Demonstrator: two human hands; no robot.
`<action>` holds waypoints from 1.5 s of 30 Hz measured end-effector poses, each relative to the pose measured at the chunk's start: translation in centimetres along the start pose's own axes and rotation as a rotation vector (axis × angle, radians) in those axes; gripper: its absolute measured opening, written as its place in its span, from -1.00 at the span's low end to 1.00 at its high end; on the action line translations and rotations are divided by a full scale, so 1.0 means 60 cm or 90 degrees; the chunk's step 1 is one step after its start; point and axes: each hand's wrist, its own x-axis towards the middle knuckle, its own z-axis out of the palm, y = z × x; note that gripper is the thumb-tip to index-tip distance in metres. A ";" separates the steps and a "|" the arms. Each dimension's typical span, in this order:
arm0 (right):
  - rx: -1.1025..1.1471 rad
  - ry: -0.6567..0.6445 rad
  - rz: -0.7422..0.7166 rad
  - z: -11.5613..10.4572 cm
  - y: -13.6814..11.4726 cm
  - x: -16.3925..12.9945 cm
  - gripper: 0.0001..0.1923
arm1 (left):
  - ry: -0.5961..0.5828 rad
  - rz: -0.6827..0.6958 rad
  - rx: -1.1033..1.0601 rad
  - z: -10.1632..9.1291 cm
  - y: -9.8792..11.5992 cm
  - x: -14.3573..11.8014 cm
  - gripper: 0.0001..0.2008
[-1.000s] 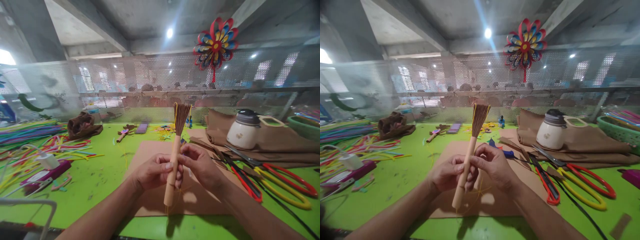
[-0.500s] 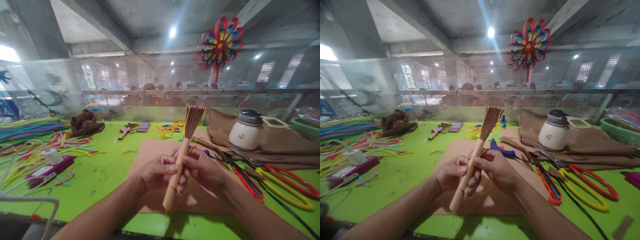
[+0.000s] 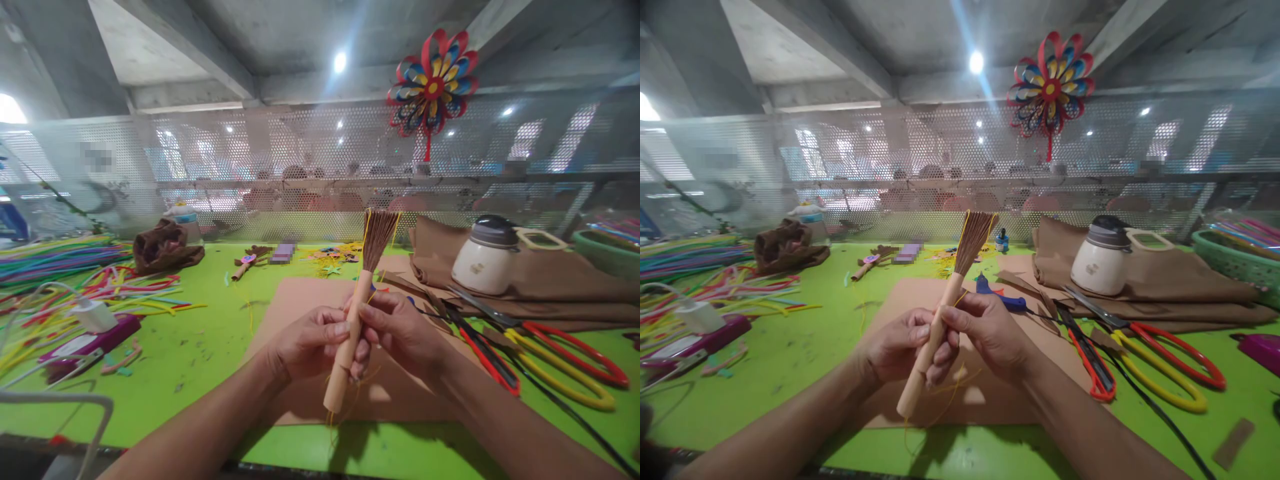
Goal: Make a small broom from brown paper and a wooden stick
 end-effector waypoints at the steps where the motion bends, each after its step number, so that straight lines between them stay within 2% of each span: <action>1: -0.001 -0.001 -0.003 0.000 0.001 0.000 -0.81 | 0.002 -0.003 0.001 0.000 0.000 0.000 -0.66; 7: 0.004 -0.007 0.001 -0.009 0.001 0.005 -0.80 | 0.012 0.008 0.007 -0.006 0.000 0.008 -0.70; 10: 0.012 -0.011 -0.024 -0.023 0.002 0.014 -0.79 | 0.064 0.034 0.032 -0.012 0.000 0.014 -0.72; 13: -0.007 0.025 -0.043 -0.036 0.005 0.020 -0.81 | 0.133 0.039 0.071 -0.014 0.001 0.017 -0.74; 16: -0.003 0.054 -0.054 -0.041 0.008 0.024 -0.81 | 0.158 0.042 0.095 -0.013 0.004 0.017 -0.75; 22: 0.039 -0.033 -0.032 -0.034 0.009 0.026 -0.65 | 0.161 0.067 0.100 -0.005 0.008 0.014 -0.76; 29: 0.029 -0.004 -0.024 -0.030 0.012 0.023 -0.73 | 0.152 0.062 0.106 -0.001 0.006 0.018 -0.77; 37: 0.036 0.037 -0.029 -0.043 0.017 0.026 -0.79 | 0.157 0.061 0.102 -0.004 0.002 0.021 -0.77; 45: 0.037 0.005 -0.012 -0.044 0.018 0.027 -0.78 | 0.124 0.047 0.089 -0.007 0.003 0.017 -0.76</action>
